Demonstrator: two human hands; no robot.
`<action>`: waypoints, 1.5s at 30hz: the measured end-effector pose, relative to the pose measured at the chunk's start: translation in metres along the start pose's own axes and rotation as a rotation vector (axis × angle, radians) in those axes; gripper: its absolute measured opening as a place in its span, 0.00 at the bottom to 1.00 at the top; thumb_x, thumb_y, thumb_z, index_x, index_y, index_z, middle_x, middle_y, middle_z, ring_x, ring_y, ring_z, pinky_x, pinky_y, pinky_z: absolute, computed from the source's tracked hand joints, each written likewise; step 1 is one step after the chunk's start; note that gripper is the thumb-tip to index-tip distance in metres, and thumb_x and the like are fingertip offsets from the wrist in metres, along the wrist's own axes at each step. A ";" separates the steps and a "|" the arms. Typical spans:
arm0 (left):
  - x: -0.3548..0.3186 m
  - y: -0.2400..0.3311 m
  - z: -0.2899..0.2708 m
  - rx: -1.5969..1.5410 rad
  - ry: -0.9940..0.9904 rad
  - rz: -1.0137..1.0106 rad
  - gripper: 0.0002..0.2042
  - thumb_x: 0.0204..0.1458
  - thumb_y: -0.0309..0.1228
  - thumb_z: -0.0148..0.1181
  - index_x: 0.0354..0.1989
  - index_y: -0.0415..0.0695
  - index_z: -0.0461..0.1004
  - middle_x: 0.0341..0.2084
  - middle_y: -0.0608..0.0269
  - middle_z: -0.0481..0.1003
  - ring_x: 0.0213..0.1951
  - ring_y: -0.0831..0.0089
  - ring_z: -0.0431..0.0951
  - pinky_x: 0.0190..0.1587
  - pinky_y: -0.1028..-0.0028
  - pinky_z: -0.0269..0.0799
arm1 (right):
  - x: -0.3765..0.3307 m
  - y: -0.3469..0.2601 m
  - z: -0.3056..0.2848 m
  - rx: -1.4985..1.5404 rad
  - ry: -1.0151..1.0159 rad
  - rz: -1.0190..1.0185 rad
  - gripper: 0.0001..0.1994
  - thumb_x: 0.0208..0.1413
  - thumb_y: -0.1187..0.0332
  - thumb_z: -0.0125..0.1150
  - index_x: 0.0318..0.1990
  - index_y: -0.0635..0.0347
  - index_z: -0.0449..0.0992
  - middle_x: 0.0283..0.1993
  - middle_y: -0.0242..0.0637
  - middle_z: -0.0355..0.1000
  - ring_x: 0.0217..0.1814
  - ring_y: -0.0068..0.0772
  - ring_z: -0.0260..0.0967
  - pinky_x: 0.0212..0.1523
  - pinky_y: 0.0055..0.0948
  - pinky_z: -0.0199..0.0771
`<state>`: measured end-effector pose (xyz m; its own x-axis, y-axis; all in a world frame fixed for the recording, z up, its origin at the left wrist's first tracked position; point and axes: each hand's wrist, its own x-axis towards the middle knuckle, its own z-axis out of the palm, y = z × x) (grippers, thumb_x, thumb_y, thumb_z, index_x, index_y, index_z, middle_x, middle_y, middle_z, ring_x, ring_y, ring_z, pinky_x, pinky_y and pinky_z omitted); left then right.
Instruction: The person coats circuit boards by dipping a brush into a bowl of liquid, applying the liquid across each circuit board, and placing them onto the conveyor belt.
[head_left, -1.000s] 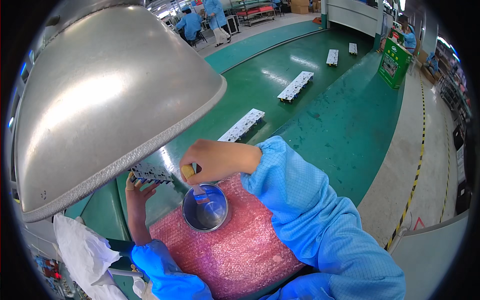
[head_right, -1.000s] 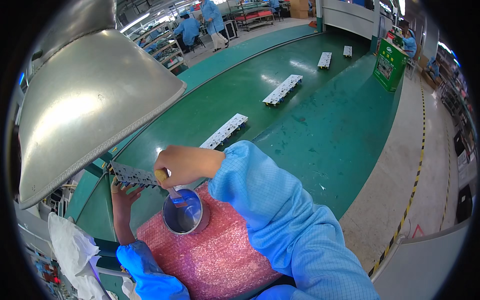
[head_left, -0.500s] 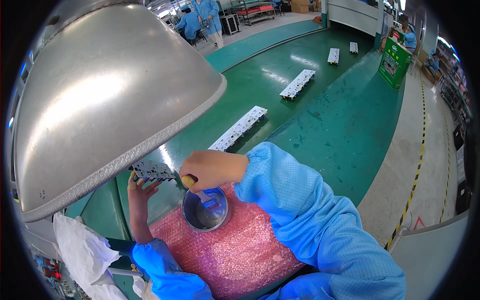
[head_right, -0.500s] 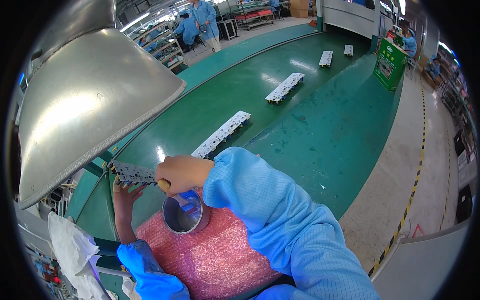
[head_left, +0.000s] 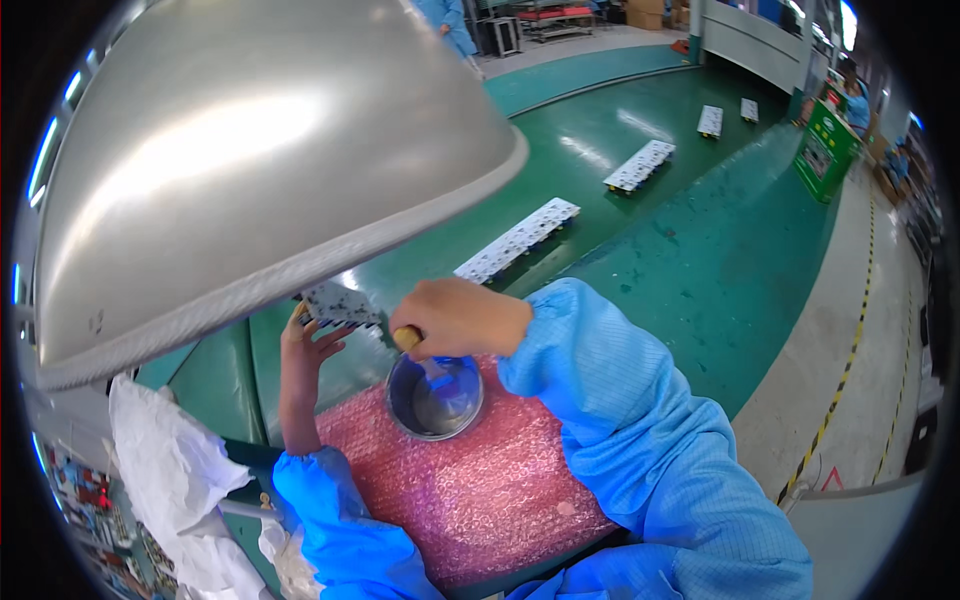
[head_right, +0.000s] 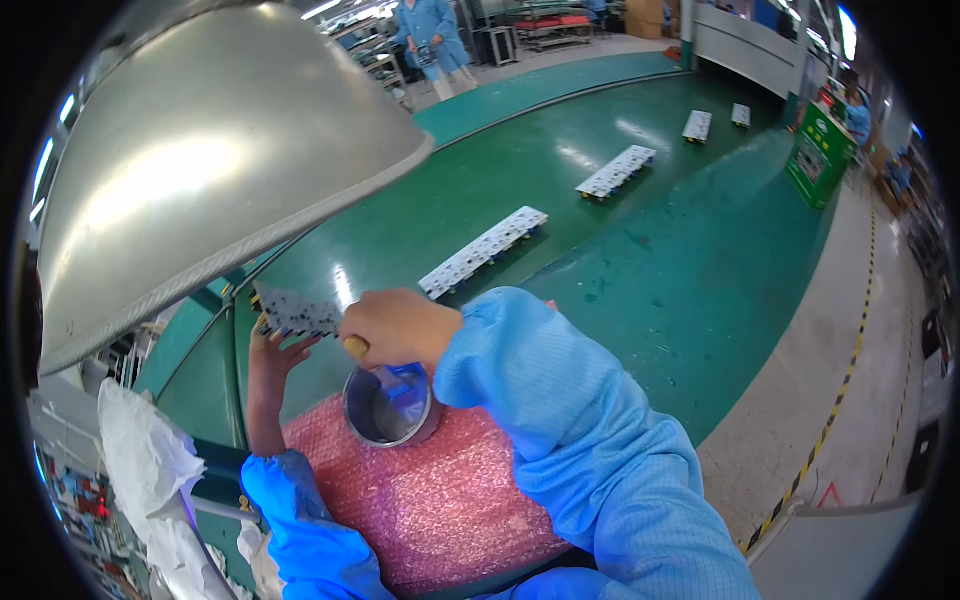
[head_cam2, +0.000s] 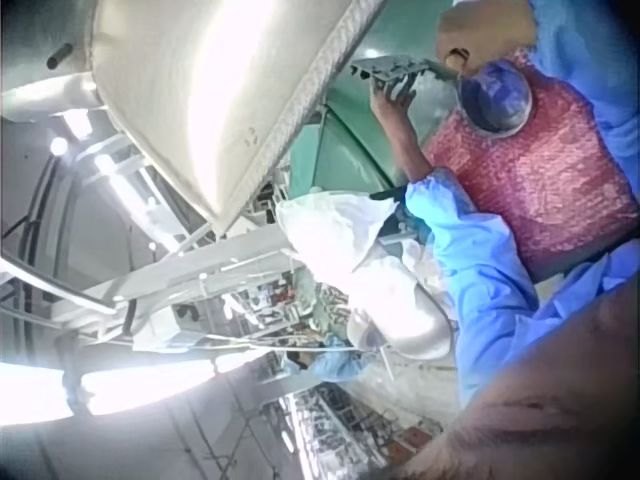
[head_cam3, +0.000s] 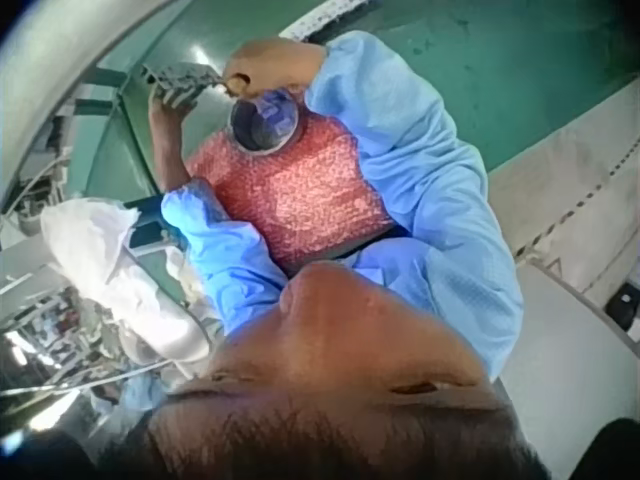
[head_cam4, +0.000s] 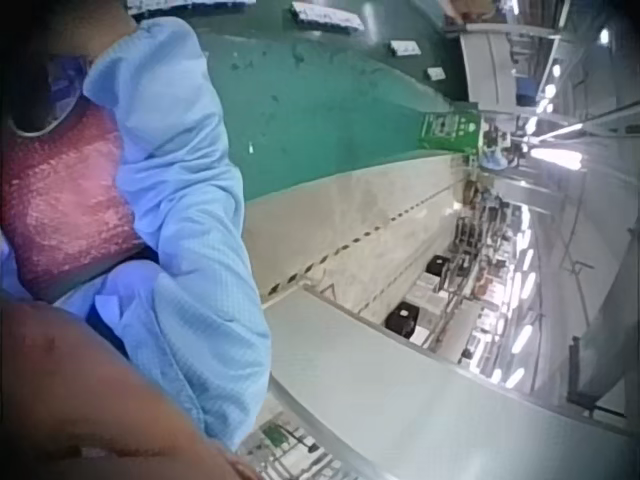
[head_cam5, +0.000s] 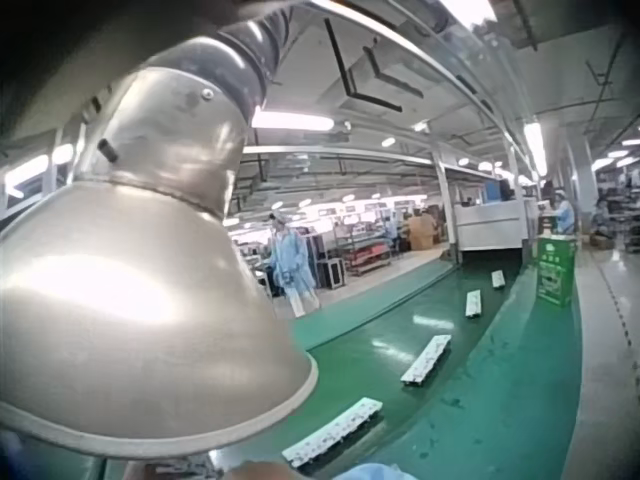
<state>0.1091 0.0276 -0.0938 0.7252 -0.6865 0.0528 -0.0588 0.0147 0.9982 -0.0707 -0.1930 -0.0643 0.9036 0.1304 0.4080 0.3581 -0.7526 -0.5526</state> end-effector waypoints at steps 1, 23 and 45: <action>0.002 0.000 0.002 -0.004 -0.037 0.018 0.30 0.58 0.54 0.45 0.63 0.48 0.53 0.52 0.50 0.69 0.47 0.53 0.77 0.41 0.72 0.74 | 0.000 0.001 0.000 0.008 -0.013 -0.019 0.07 0.39 0.66 0.64 0.27 0.58 0.77 0.25 0.45 0.73 0.30 0.52 0.71 0.32 0.44 0.70; -0.003 0.014 0.019 0.072 0.016 -0.065 0.27 0.60 0.49 0.41 0.61 0.42 0.61 0.49 0.54 0.72 0.44 0.62 0.79 0.43 0.72 0.73 | 0.014 -0.017 -0.017 0.143 -0.126 0.168 0.09 0.47 0.70 0.66 0.33 0.64 0.75 0.27 0.35 0.73 0.27 0.21 0.66 0.30 0.22 0.67; 0.000 0.006 0.023 0.044 -0.063 -0.007 0.28 0.60 0.51 0.44 0.59 0.40 0.62 0.52 0.56 0.70 0.46 0.61 0.78 0.44 0.71 0.73 | 0.016 -0.013 -0.019 0.136 0.048 0.192 0.09 0.46 0.69 0.64 0.32 0.64 0.75 0.29 0.43 0.74 0.29 0.37 0.71 0.34 0.32 0.69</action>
<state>0.0930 0.0103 -0.0890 0.6809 -0.7312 0.0423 -0.0847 -0.0212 0.9962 -0.0654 -0.1936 -0.0370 0.9473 -0.0401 0.3179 0.2117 -0.6666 -0.7147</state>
